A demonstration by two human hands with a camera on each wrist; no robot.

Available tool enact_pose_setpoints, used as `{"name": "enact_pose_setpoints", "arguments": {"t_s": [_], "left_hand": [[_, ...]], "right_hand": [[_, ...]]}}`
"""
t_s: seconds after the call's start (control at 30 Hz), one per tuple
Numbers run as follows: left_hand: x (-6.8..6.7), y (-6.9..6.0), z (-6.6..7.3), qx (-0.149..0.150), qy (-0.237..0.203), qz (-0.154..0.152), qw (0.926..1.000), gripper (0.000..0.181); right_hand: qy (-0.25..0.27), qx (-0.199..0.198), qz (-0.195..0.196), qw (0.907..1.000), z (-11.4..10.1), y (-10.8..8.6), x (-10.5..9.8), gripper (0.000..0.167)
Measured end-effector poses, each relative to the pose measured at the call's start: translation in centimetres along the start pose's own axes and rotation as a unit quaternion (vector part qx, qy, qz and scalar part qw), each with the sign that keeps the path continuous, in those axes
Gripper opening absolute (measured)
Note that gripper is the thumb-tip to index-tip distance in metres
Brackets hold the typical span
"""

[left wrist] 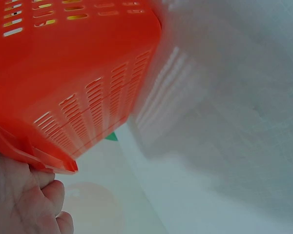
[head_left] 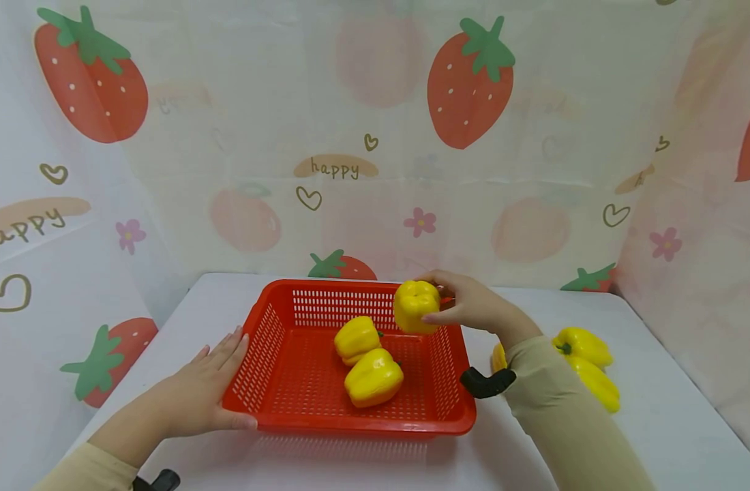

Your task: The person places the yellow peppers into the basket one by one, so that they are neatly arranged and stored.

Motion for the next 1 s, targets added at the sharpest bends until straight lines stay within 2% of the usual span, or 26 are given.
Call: {"name": "enact_pose_setpoints", "arguments": {"t_s": [0.23, 0.63, 1.0], "left_hand": [[-0.1, -0.1, 0.1, 0.001, 0.001, 0.001, 1.0, 0.122], [0.0, -0.1, 0.1, 0.003, 0.003, 0.0, 1.0, 0.122], [-0.1, -0.1, 0.1, 0.003, 0.005, 0.0, 1.0, 0.122]], "right_hand": [[0.001, 0.009, -0.001, 1.0, 0.3, 0.3, 0.4, 0.057], [0.002, 0.061, 0.008, 0.9981, 1.3, 0.4, 0.5, 0.055], [0.016, 0.046, 0.007, 0.9988, 1.5, 0.1, 0.6, 0.05]]}}
Point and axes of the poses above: each hand's wrist, its own y-axis towards the middle knuckle, its own x-axis out of the palm, z = x × y, the point moved 9 cm from there along y, towards the middle knuckle, and after that the axes turned 8 degrees about -x, right-handed, at the moved point
